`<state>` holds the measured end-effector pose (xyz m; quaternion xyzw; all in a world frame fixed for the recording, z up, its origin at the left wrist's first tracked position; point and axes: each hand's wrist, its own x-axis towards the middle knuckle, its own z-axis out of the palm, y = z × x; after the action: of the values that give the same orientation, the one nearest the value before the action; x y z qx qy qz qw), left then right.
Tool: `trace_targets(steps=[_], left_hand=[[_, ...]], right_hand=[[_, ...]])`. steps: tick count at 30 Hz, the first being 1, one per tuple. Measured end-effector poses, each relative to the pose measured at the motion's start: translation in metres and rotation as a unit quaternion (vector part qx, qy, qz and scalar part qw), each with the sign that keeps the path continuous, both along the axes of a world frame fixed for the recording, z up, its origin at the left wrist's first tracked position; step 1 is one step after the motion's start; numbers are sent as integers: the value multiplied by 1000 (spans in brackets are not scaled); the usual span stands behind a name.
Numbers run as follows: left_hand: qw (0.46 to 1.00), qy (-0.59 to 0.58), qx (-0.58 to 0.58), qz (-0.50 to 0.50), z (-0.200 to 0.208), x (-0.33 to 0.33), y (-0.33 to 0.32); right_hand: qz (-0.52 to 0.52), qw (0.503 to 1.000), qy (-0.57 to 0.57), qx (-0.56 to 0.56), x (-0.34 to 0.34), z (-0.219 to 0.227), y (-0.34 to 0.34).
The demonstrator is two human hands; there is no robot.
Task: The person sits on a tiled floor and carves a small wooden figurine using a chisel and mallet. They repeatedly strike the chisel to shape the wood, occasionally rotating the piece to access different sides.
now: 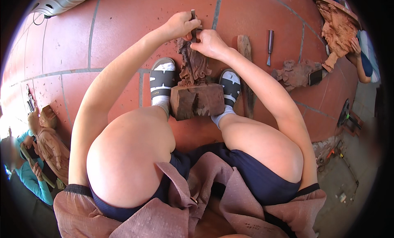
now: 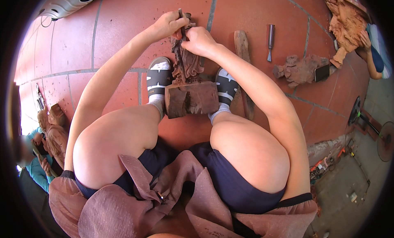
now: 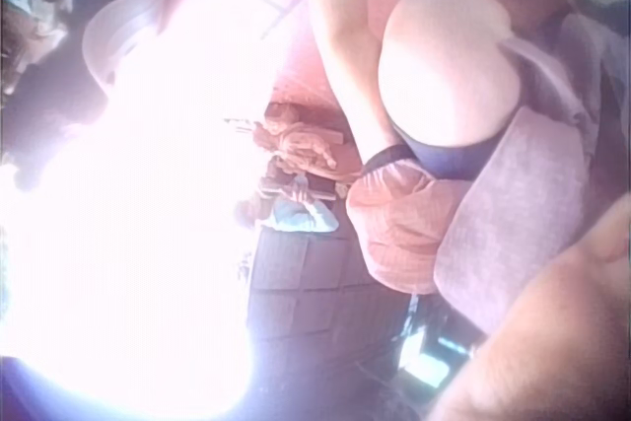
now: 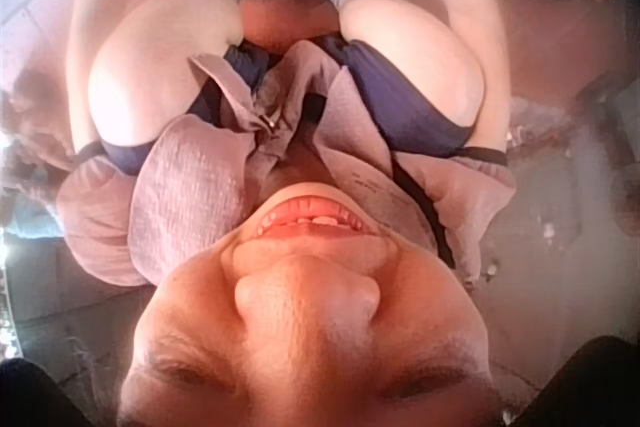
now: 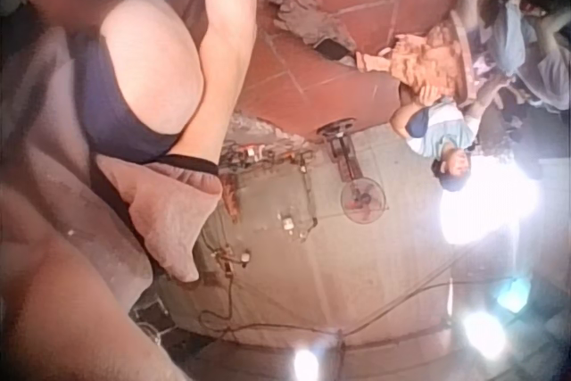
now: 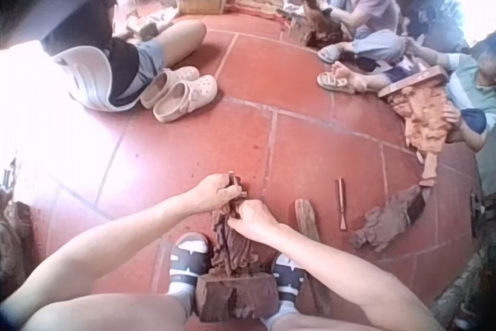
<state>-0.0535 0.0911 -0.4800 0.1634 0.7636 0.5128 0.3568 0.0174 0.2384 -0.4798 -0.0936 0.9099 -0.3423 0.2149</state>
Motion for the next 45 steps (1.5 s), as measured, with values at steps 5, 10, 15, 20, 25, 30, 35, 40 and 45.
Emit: trace_targets(steps=[5, 10, 15, 20, 25, 30, 35, 40, 45], left_hand=[[1000, -10, -20, -8, -1, 1, 0], [998, 30, 40, 40, 10, -1, 2], [989, -5, 135, 59, 30, -8, -18], [987, -91, -6, 130, -28, 30, -66], [956, -245, 57, 150, -44, 68, -47], [958, -231, 18, 171, -52, 63, -41], [958, -216, 8, 188, -49, 65, -33], [955, -250, 13, 160, -50, 63, -33], [967, -221, -1, 127, -49, 61, -33]], right_hand=[[48, 998, -13, -38, 0, 0, 3], [-84, 993, 33, -71, -2, -13, 6], [-233, 935, -56, -263, -7, -8, 37], [-319, 860, -154, -369, 23, 1, 54], [-330, 844, -164, -389, 33, -7, 58], [-351, 848, -133, -374, 33, 0, 70], [-370, 836, -163, -372, 42, -3, 85], [-371, 837, -180, -359, 59, 0, 87], [-369, 844, -188, -342, 70, -3, 87]])
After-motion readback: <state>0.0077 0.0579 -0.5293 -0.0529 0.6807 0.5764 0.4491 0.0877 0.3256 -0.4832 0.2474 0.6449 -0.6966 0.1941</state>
